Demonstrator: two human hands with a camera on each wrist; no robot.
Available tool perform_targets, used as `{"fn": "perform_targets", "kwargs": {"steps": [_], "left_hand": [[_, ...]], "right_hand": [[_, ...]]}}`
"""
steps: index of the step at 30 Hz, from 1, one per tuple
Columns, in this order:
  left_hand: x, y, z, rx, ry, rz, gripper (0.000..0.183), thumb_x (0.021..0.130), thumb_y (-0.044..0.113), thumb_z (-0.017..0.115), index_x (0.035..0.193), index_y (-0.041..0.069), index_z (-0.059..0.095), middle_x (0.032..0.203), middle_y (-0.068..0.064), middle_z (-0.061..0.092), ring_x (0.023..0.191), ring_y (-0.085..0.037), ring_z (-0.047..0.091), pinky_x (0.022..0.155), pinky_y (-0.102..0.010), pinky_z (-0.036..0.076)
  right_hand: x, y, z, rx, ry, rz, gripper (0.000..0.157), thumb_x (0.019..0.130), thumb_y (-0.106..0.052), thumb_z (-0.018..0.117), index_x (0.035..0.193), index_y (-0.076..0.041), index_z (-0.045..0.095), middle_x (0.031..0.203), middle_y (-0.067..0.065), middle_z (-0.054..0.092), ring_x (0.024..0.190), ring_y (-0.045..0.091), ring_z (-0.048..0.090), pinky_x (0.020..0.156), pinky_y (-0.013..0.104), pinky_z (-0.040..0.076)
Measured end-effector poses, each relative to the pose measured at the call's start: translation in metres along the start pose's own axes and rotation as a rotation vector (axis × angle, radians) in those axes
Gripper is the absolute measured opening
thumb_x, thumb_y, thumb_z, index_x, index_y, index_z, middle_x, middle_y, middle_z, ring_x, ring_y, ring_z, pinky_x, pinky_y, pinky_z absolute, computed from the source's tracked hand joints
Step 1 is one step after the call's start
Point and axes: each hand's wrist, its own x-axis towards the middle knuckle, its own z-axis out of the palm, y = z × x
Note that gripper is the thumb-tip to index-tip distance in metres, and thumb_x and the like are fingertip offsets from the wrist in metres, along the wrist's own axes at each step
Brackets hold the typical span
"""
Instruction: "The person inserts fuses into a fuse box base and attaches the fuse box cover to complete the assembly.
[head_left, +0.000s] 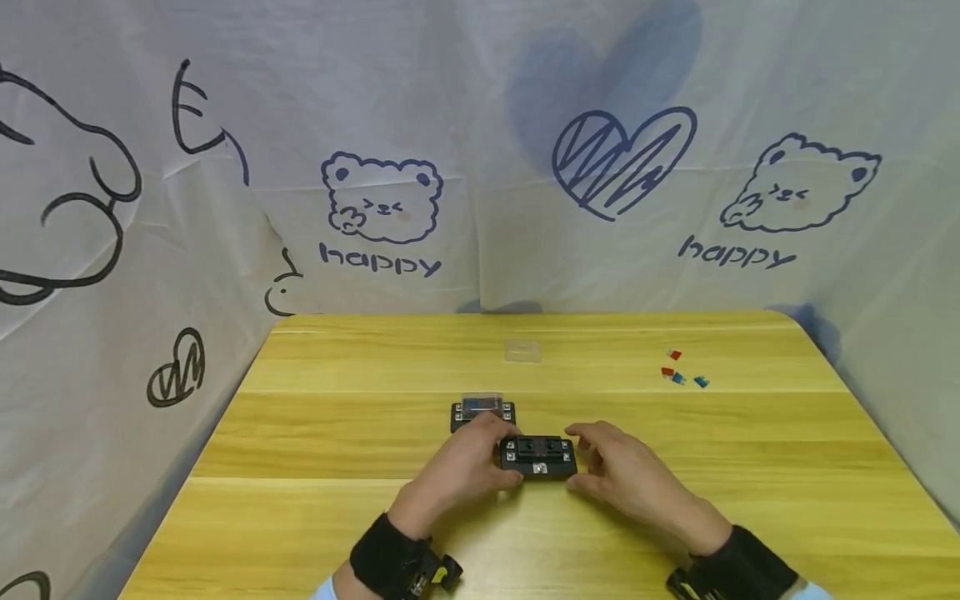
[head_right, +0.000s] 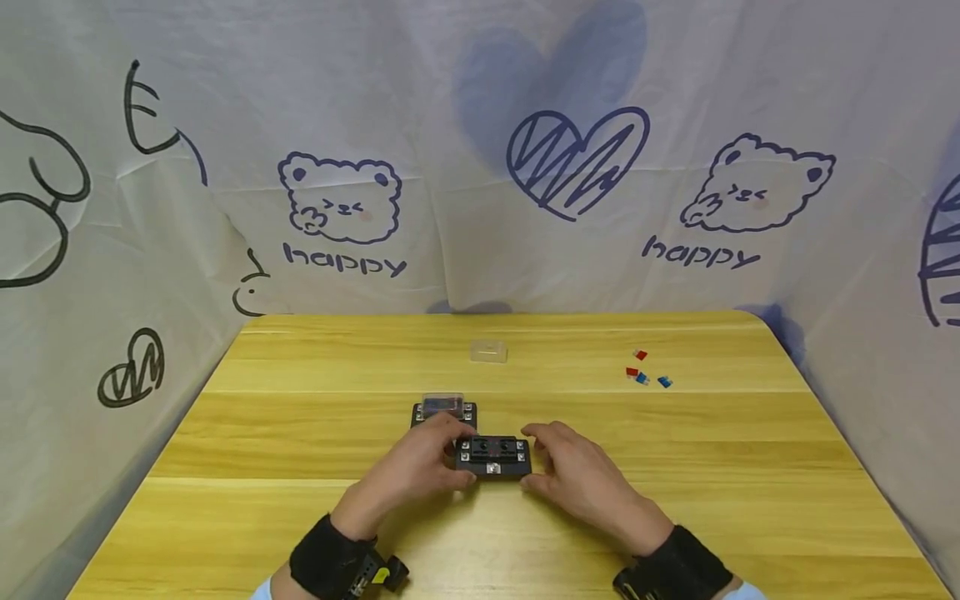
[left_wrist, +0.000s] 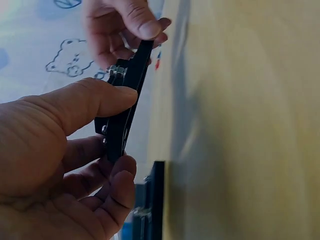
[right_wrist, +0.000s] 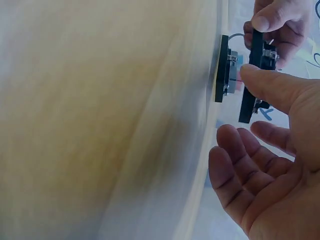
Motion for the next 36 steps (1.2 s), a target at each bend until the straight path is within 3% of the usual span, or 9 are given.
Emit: {"fn": "perform_targets", "kwargs": {"steps": [7,15,36], "left_hand": [[0.007,0.002,0.018,-0.005,0.007,0.022,0.053,0.074,0.028,0.080,0.122,0.014,0.062,0.113,0.000,0.057,0.094,-0.013,0.054,0.087,-0.033,0.049],[0.011,0.002,0.029,0.008,0.017,0.055,0.052,0.073,0.024,0.079,0.121,0.014,0.063,0.109,0.001,0.057,0.090,-0.011,0.054,0.084,-0.030,0.050],[0.013,0.002,0.036,0.045,0.025,0.041,0.053,0.072,0.026,0.083,0.120,0.012,0.064,0.104,0.001,0.057,0.088,-0.010,0.053,0.084,-0.030,0.049]], "right_hand": [[-0.002,0.003,0.002,-0.065,-0.012,0.003,0.051,0.075,-0.032,0.082,0.120,-0.018,0.062,0.095,-0.005,0.055,0.073,0.010,0.048,0.060,0.029,0.041],[-0.003,0.008,0.003,-0.094,-0.011,0.004,0.046,0.073,-0.030,0.082,0.114,-0.018,0.063,0.101,-0.004,0.056,0.077,0.012,0.049,0.066,0.032,0.043],[0.000,0.010,0.006,-0.068,-0.037,0.058,0.044,0.073,-0.026,0.082,0.112,-0.017,0.064,0.099,-0.002,0.055,0.075,0.012,0.048,0.064,0.031,0.041]]}}
